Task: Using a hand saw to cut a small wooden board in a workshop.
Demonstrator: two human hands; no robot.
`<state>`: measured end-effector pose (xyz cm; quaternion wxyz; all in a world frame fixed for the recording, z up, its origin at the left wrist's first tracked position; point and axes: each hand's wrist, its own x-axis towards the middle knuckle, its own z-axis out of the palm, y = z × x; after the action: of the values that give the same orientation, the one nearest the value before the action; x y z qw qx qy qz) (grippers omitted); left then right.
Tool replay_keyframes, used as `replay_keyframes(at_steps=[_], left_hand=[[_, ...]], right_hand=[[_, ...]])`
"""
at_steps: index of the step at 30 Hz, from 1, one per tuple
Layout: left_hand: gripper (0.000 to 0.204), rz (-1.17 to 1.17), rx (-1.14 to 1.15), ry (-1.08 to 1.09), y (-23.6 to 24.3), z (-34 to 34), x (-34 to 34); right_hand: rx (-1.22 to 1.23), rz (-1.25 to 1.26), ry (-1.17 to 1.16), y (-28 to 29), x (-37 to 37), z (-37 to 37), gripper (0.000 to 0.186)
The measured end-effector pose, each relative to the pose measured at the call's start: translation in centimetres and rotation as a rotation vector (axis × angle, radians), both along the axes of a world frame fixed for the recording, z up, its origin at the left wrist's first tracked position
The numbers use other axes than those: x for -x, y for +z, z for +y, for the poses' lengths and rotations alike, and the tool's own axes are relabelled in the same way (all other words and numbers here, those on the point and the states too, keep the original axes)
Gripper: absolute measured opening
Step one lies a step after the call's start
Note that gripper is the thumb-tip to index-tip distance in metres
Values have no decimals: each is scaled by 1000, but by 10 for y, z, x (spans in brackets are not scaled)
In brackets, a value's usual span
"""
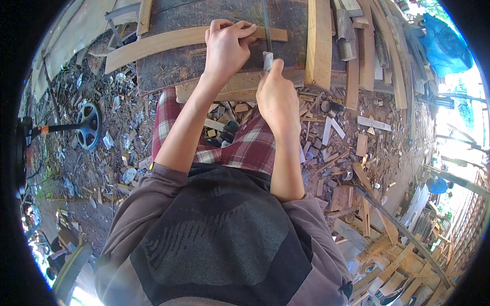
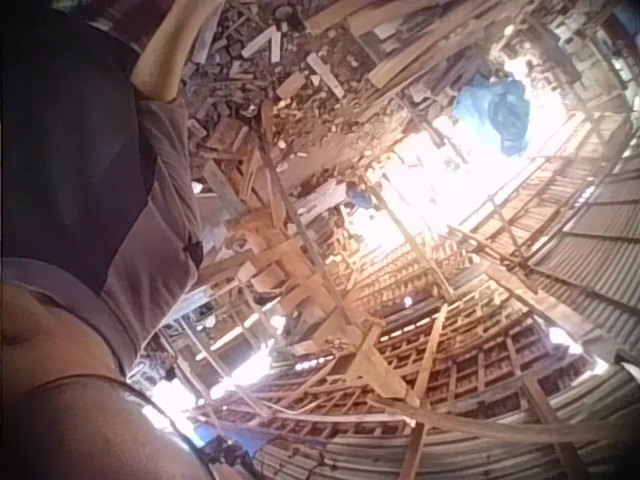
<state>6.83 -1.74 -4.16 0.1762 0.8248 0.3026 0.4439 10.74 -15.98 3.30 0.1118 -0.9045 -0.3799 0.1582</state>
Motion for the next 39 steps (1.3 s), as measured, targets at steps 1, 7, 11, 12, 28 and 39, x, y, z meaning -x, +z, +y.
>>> replay_keyframes(at_steps=[1,7,11,12,28,39], left_hand=[[29,-5,1,-3,0,-1,-2],[28,-37,-11,20,-4,6,0],[29,-34,-57,-18,-5,9,0],[29,-28,-40,-23,-5,9,-1],[28,-29,46,-17,0,1,2],[30,-4,8,-49,3,1,-1]], right_hand=[[-27,-19,2,-2,1,-6,23],[37,105,-74,-2,28,-73,21],[30,44,-33,0,21,-61,21],[34,18,-26,0,19,-50,21],[51,27,-30,-10,33,-66,19],[-36,-1,-44,-6,12,-15,21]])
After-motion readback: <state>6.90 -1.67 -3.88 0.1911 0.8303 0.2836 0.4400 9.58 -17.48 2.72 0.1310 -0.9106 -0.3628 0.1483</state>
